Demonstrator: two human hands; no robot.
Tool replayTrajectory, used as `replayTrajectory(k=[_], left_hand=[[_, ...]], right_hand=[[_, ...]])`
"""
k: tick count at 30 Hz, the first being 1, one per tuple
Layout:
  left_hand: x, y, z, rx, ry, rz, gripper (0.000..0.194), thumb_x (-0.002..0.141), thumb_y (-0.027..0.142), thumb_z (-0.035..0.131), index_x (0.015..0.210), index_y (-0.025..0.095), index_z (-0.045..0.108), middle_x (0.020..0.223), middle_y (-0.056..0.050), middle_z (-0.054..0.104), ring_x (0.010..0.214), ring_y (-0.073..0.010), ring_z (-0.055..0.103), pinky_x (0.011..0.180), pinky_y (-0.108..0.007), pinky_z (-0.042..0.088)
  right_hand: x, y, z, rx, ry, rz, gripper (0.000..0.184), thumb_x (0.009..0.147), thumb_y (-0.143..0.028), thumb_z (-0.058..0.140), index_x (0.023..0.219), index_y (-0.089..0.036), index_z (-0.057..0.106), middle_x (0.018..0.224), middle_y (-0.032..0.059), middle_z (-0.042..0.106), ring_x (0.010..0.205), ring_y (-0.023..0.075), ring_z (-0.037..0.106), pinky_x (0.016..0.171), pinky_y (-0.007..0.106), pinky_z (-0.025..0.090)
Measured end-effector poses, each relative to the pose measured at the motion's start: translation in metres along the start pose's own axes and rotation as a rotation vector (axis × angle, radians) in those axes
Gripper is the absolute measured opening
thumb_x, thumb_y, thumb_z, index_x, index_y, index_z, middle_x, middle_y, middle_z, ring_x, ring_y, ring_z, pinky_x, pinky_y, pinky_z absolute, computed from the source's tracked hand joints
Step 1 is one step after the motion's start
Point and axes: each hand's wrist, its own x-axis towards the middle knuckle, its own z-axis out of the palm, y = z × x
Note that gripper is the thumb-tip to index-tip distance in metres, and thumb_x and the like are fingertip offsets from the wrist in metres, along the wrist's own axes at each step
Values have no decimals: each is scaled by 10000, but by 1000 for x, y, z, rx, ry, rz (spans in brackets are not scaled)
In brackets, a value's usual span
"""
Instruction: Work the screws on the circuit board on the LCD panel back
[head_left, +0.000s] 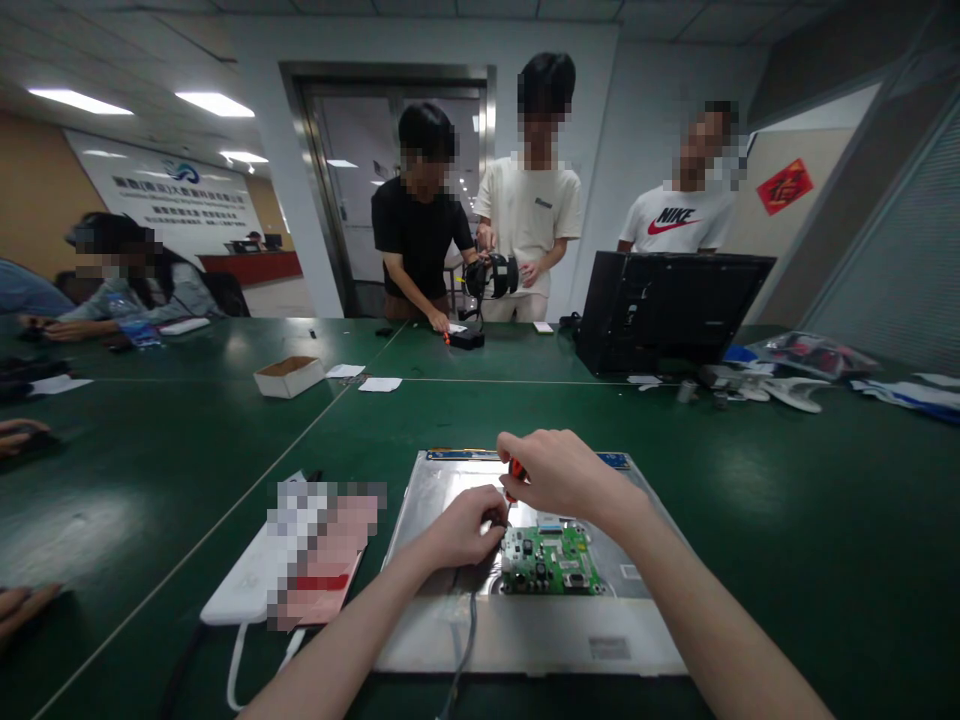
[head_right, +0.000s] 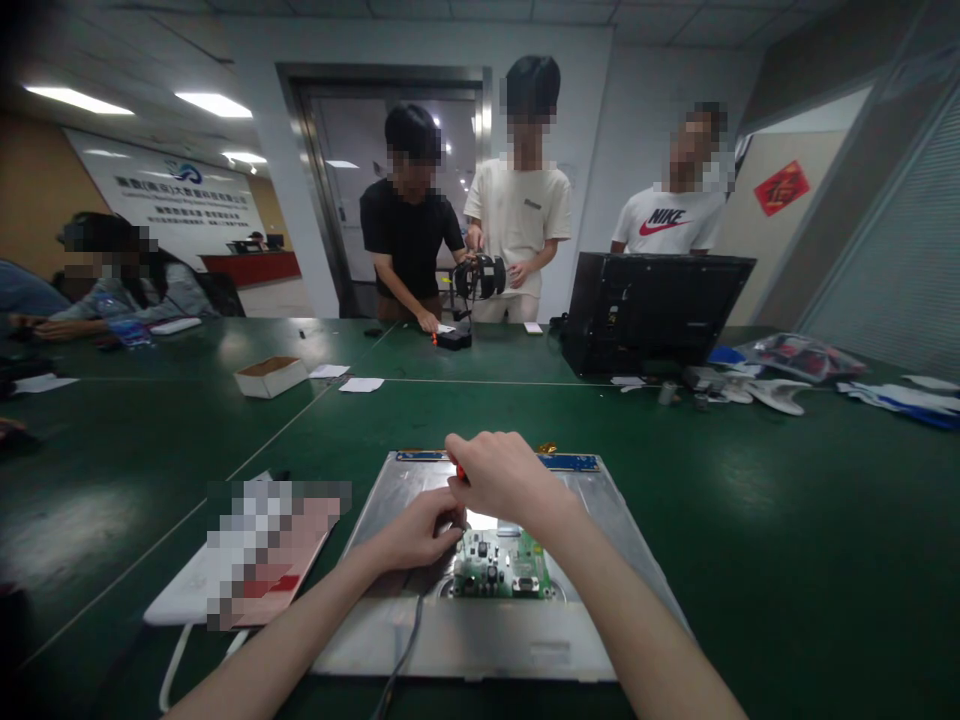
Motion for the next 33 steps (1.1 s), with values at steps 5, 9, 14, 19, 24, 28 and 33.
replayTrajectory(k=[5,9,14,19,24,28,33], left_hand=[[0,-2,2,34,1,21,134,669,84,520,760,154,588,750,-19,591,697,-150,493,644,-239,376],[1,-3,3,37,9,26,138,666,81,522,765,153,585,739,-15,587,686,-147,490,635,-239,367],[1,1,1,24,-7,3,117,677,89,520,754,153,582,730,-19,588,679,-151,491,618,-243,357],[2,3,1,11,-15,-12,114,674,87,515,743,154,578,712,-17,579,662,-148,482,597,-240,344],[2,0,2,19,-3,-16,149,645,72,513,750,151,583,720,-14,575,668,-143,474,608,-235,345],[1,0,1,22,1,0,137,647,71,516,741,150,575,723,-12,567,667,-139,467,612,-234,341],[2,0,1,17,9,15,157,653,66,516,772,149,577,743,-19,578,677,-144,476,623,-239,353]], right_hand=[[0,1,0,-2,-4,7,144,872,-330,521,969,-226,548,808,29,688,700,186,642,504,274,201],[-2,1,0,-8,8,-1,125,868,-315,534,954,-226,558,810,25,694,712,191,650,510,274,213],[-3,-1,-2,10,10,-12,177,884,-389,550,944,-225,577,821,29,699,741,199,660,525,262,245],[-1,-2,-3,16,14,-20,212,893,-435,542,917,-230,595,808,32,701,727,191,649,543,255,271],[1,0,1,-4,32,-5,135,874,-345,542,920,-223,576,789,26,696,704,191,652,510,268,215],[0,3,3,28,53,-8,121,829,-264,553,940,-217,562,808,21,701,705,189,653,504,269,207],[-3,2,1,83,50,-63,148,811,-231,575,955,-211,549,864,16,707,734,174,653,518,263,229]])
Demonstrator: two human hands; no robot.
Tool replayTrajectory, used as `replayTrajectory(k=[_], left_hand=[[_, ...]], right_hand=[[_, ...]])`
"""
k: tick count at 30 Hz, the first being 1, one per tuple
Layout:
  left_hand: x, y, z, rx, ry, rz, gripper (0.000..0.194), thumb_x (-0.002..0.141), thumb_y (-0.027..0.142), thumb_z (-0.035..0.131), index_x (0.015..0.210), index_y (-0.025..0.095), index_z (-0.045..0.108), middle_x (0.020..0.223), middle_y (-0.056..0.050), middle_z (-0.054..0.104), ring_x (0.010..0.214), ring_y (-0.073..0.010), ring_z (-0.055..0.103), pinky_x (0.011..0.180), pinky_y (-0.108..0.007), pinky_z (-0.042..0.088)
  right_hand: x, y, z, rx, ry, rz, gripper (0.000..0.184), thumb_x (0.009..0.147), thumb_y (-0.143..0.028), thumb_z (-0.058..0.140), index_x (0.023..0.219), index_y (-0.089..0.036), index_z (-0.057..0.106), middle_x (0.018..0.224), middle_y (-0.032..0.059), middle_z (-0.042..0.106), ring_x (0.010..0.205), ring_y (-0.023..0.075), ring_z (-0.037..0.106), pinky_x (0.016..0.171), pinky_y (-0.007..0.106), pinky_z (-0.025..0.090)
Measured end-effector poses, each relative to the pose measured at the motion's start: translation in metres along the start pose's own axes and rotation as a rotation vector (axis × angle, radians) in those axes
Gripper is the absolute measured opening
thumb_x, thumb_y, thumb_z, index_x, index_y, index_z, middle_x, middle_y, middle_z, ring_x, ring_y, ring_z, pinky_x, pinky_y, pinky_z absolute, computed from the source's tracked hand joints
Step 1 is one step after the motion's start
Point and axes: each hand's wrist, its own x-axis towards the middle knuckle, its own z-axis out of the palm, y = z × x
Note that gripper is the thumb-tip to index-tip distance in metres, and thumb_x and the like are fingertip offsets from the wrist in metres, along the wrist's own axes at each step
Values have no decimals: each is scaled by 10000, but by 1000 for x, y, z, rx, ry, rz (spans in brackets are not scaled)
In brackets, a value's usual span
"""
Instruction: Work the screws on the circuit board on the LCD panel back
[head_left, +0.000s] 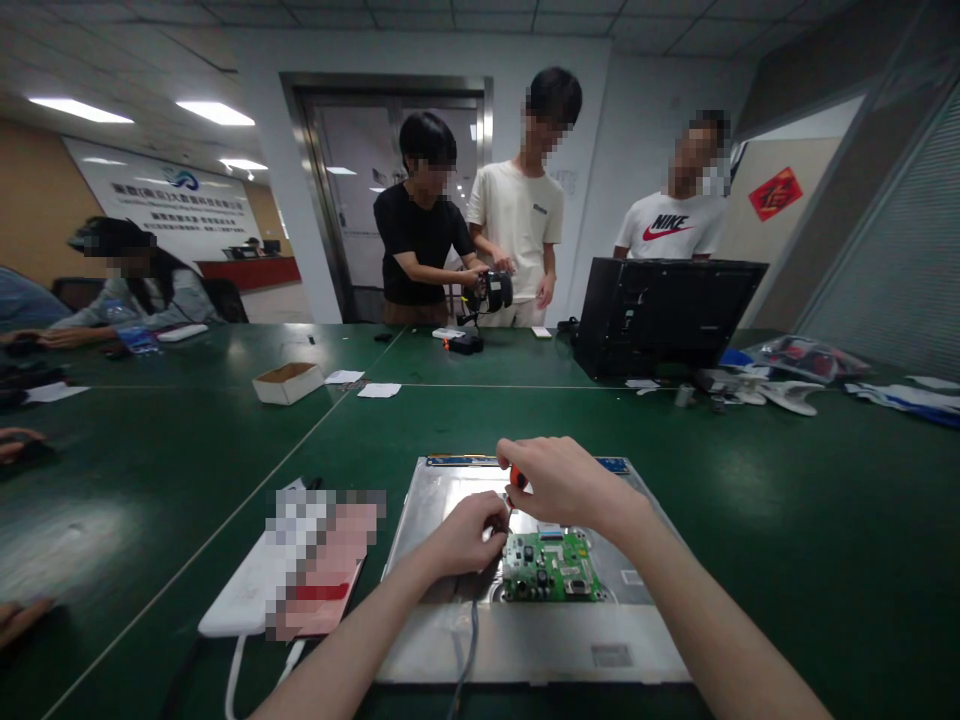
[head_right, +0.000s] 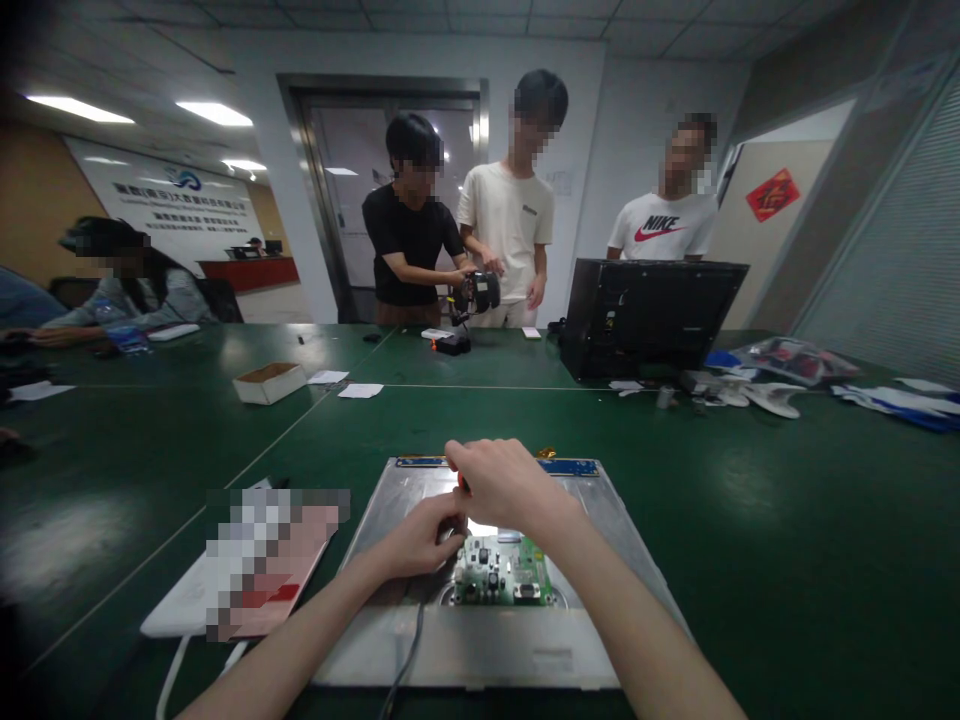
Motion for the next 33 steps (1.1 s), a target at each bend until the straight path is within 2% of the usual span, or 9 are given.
replayTrajectory(k=[7,12,17,19,22,25,29,33], left_hand=[[0,3,-1,16,-24,-24,97,676,81,525,725,150,574,705,-8,566,650,-135,468,584,-229,329],[-1,-1,0,27,-6,-18,124,673,87,533,763,149,592,741,-15,581,683,-144,480,622,-233,358],[-1,-3,1,21,-9,-15,127,670,86,524,764,150,581,747,-16,577,684,-145,477,630,-237,363],[-1,-2,1,9,-10,-13,125,668,81,521,758,150,573,737,-12,570,677,-141,473,622,-235,356],[-1,1,0,-1,-20,-22,105,680,81,513,739,151,564,706,-4,555,654,-134,465,594,-230,334],[-1,3,-1,9,-22,-18,97,687,88,521,744,151,568,703,-4,554,653,-135,461,590,-232,329],[-3,2,-1,39,-5,-5,107,684,91,528,759,157,568,734,-8,561,673,-140,461,611,-237,338],[-4,1,1,56,5,4,100,701,102,537,777,162,563,759,-9,565,689,-143,462,628,-243,345]], right_hand=[[6,-2,1,-55,-29,47,244,879,-460,563,952,-229,595,794,33,709,728,204,666,522,266,228],[6,-2,2,-82,-21,37,141,884,-339,539,958,-229,587,790,31,701,705,193,656,515,270,203],[4,-1,3,-38,-20,21,179,833,-257,555,1009,-227,547,802,13,697,693,184,648,500,264,204],[4,-1,2,-36,-15,19,189,834,-276,571,1015,-231,541,812,10,700,703,186,652,500,263,206],[5,-2,0,-62,-32,36,218,862,-397,584,1006,-236,554,818,23,704,730,200,661,510,263,221],[7,-2,-2,-85,-53,50,241,901,-460,528,974,-235,572,796,34,702,726,200,659,523,263,239],[7,0,1,-72,-38,47,143,891,-336,532,977,-228,563,799,26,697,709,184,647,523,260,225],[7,3,3,-19,-2,19,170,826,-259,573,990,-226,536,827,10,695,723,178,642,514,260,224]])
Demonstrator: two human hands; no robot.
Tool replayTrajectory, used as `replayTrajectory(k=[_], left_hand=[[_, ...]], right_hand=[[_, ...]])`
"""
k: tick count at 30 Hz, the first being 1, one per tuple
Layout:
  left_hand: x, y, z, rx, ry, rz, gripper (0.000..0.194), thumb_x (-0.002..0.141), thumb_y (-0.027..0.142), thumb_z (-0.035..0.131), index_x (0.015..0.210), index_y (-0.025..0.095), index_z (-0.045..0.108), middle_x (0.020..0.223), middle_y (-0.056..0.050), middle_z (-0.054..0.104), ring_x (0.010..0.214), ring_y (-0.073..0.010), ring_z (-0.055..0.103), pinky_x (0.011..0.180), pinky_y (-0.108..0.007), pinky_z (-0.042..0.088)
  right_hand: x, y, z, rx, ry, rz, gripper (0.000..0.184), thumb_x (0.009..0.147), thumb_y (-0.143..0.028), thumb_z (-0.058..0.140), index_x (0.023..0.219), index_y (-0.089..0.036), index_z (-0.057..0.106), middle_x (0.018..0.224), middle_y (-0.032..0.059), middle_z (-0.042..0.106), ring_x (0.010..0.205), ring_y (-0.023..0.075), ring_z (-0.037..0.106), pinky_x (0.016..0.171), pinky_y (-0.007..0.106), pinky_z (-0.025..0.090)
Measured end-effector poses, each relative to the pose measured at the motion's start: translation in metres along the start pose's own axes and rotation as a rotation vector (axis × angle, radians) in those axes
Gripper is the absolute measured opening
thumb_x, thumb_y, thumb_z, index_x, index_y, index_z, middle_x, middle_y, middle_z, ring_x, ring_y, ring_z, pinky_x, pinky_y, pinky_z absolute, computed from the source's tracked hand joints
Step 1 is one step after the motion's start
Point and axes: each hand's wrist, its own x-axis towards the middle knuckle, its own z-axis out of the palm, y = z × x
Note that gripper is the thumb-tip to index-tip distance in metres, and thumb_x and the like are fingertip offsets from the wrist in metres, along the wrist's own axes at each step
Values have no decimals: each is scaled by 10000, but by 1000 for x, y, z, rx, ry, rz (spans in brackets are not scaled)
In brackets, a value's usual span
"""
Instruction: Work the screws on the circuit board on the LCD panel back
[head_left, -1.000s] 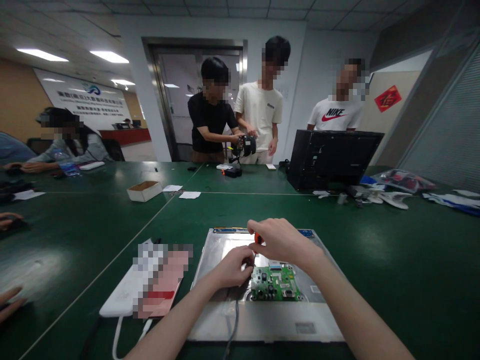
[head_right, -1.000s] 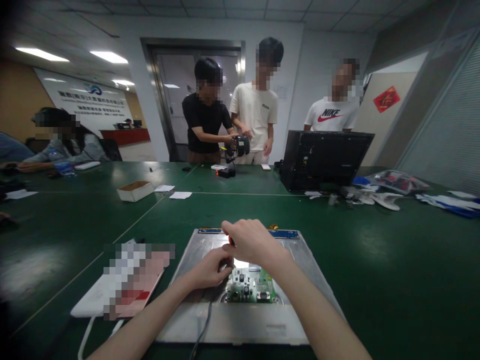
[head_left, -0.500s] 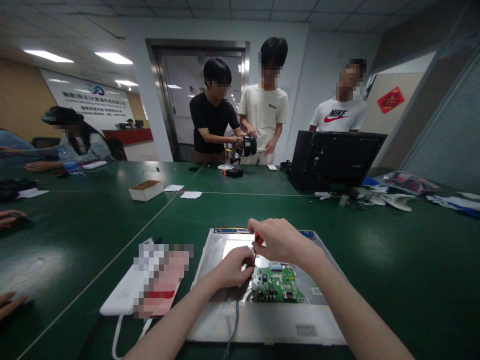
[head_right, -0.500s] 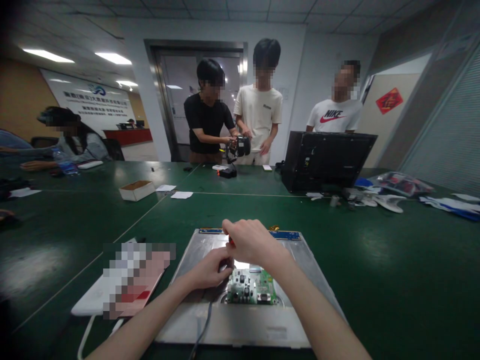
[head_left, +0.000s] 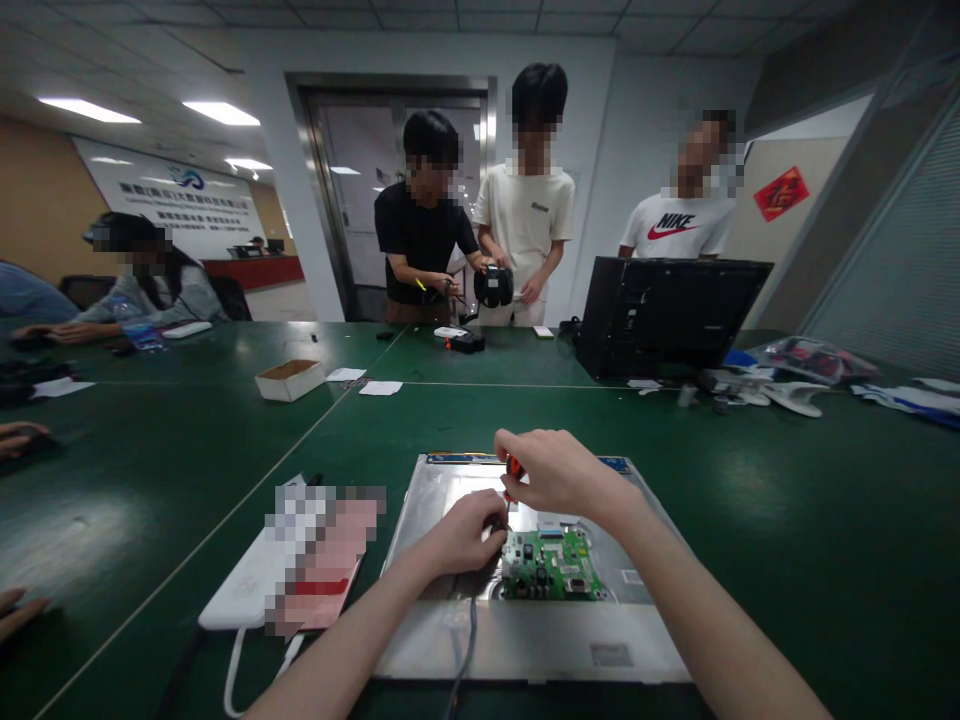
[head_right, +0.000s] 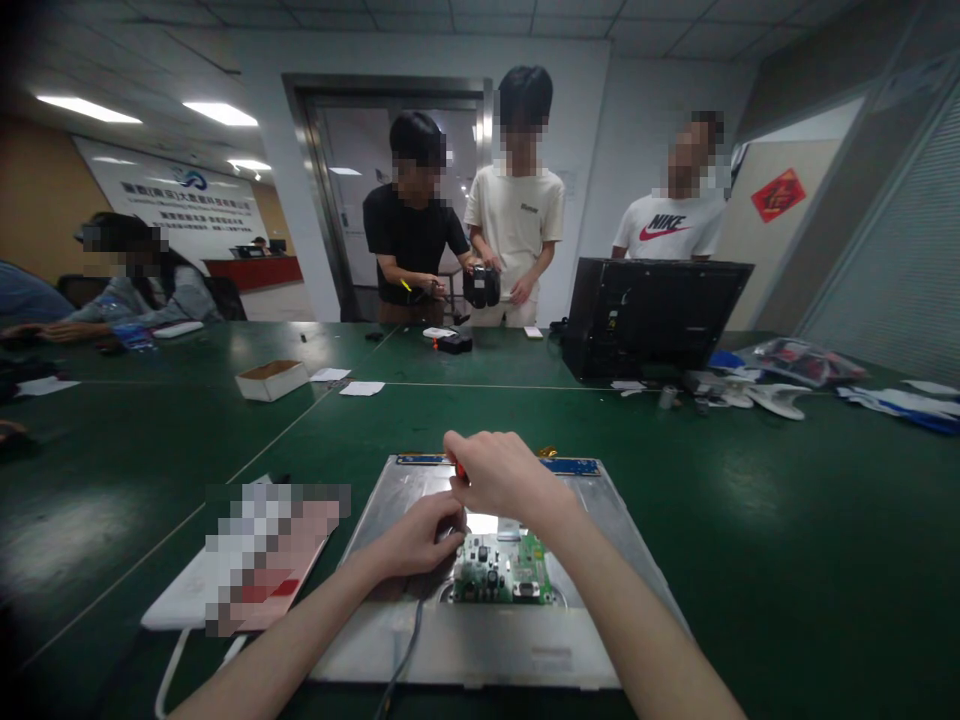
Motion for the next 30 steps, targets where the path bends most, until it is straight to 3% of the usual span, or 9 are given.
replayTrajectory(k=[6,13,20,25,30], left_hand=[[0,-1,-1,3,-11,-4,47,744,133,551,780,163,555,774,-14,564,705,-147,471,633,-245,348],[-1,3,-2,-23,-17,-34,37,755,136,564,779,163,555,772,-10,569,695,-143,476,629,-244,351],[1,4,-4,-13,-47,-70,26,778,179,575,778,161,556,783,-20,583,713,-153,485,628,-246,357],[2,4,-4,-10,-48,-74,29,773,180,589,785,162,568,793,-23,588,722,-157,491,636,-248,367],[2,4,-3,-26,-35,-61,21,764,160,589,780,159,575,774,-18,589,712,-152,493,645,-246,372]], right_hand=[[2,1,-3,-48,-33,45,273,884,-497,537,963,-237,564,816,33,700,725,195,645,547,254,267],[1,0,-1,-37,0,17,148,861,-295,548,988,-219,552,842,32,703,722,181,644,532,256,253],[2,1,-1,-37,-1,28,251,880,-471,552,923,-225,573,791,26,701,713,196,651,517,260,222],[1,0,-2,-43,10,9,128,868,-318,548,944,-215,550,792,22,687,698,177,637,507,267,201],[-1,0,-3,-18,-18,-9,156,840,-277,546,981,-213,525,833,25,682,713,167,625,508,272,204]])
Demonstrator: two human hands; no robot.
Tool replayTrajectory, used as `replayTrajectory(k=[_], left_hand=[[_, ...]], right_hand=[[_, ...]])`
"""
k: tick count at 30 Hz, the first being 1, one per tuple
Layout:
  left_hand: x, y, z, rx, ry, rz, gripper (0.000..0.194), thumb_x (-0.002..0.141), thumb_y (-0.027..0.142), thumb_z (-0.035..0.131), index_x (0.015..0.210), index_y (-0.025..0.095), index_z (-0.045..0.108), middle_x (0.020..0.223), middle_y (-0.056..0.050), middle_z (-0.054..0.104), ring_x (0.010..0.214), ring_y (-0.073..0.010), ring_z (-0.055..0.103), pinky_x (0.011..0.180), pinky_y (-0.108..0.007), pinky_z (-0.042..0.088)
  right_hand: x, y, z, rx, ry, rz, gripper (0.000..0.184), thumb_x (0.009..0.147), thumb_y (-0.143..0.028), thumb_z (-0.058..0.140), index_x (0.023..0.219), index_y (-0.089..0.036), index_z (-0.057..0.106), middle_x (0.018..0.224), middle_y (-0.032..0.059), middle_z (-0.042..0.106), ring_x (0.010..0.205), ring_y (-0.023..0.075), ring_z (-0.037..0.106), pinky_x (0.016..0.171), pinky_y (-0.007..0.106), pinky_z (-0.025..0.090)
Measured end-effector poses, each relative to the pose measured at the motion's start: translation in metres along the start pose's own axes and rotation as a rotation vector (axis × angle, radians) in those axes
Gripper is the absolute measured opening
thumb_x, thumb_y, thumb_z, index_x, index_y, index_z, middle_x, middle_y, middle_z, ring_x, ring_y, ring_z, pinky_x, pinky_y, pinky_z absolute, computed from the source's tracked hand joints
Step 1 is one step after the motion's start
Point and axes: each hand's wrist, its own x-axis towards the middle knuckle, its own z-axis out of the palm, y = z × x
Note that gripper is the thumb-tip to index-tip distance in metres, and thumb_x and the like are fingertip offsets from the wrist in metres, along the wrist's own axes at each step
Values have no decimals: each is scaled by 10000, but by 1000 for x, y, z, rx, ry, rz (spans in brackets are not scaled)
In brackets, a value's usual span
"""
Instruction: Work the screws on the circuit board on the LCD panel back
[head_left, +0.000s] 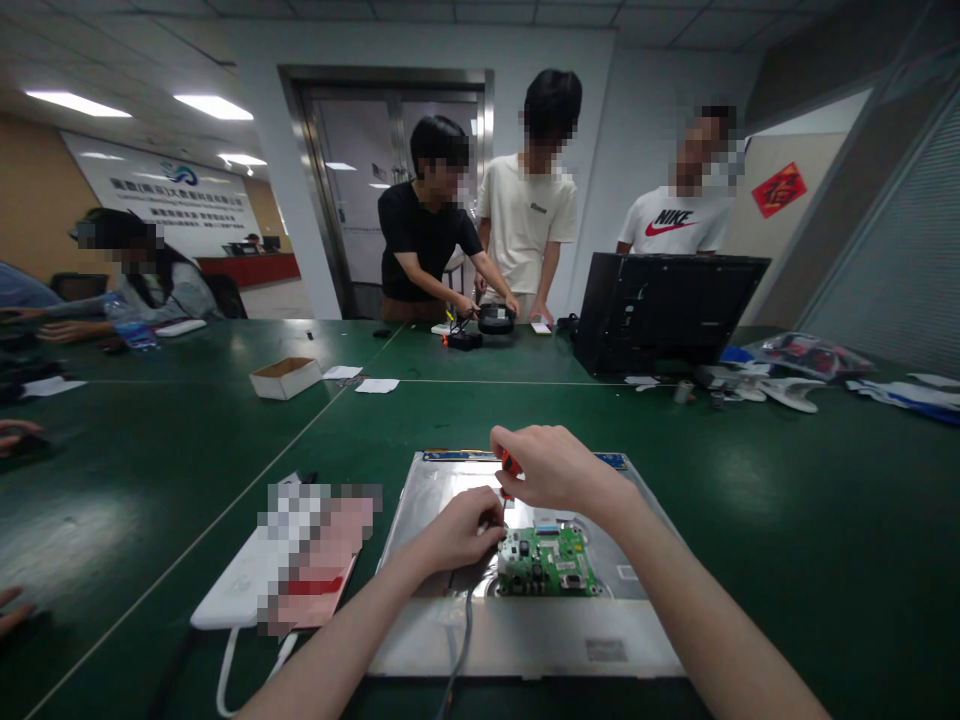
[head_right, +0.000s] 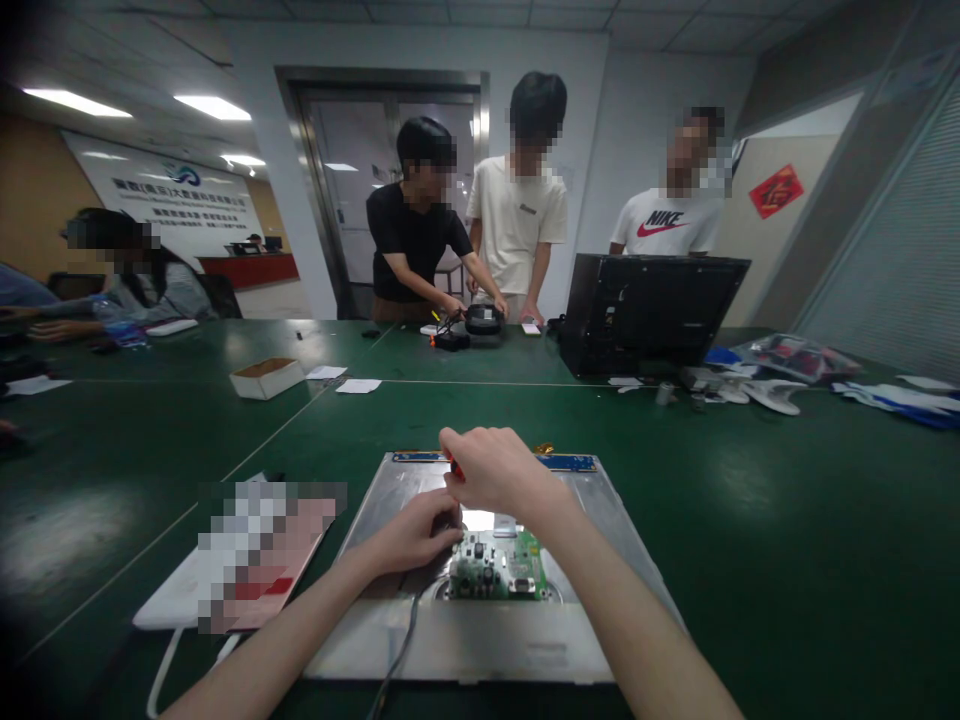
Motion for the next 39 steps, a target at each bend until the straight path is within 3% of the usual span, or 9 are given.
replayTrajectory(k=[8,16,22,30,36,39], left_hand=[[1,4,-3,-7,-21,-12,54,736,120,576,773,147,603,762,-21,594,717,-152,499,650,-242,376],[1,1,-2,-29,-20,-16,76,730,119,565,792,150,597,778,-18,597,719,-150,498,649,-242,381],[1,1,-2,-30,-32,-38,44,739,135,557,771,156,579,742,-10,581,690,-146,487,613,-241,363],[1,-1,-1,-35,-17,7,110,707,108,534,790,150,593,769,-17,586,709,-148,483,641,-242,378],[0,-4,-1,-40,-29,9,150,691,97,512,811,152,582,765,-14,573,692,-145,471,613,-237,360],[0,-6,-1,-41,-23,26,173,671,86,507,814,154,577,774,-13,572,694,-145,468,618,-238,361]], right_hand=[[1,2,3,-34,17,16,233,875,-442,550,955,-223,553,792,28,687,699,189,638,511,263,205],[-1,1,0,-3,4,-2,164,831,-278,572,978,-218,527,832,19,692,719,178,643,504,266,216],[1,0,1,-23,-3,17,248,874,-465,560,960,-232,555,804,28,695,706,184,639,526,255,233],[0,0,1,15,1,-7,164,854,-286,557,1004,-224,535,830,18,693,698,161,622,518,256,225],[2,4,4,-4,13,30,270,874,-491,550,955,-235,569,788,23,692,702,186,629,528,257,227],[3,5,5,2,25,33,177,879,-393,552,941,-229,568,776,15,686,678,166,618,517,257,201]])
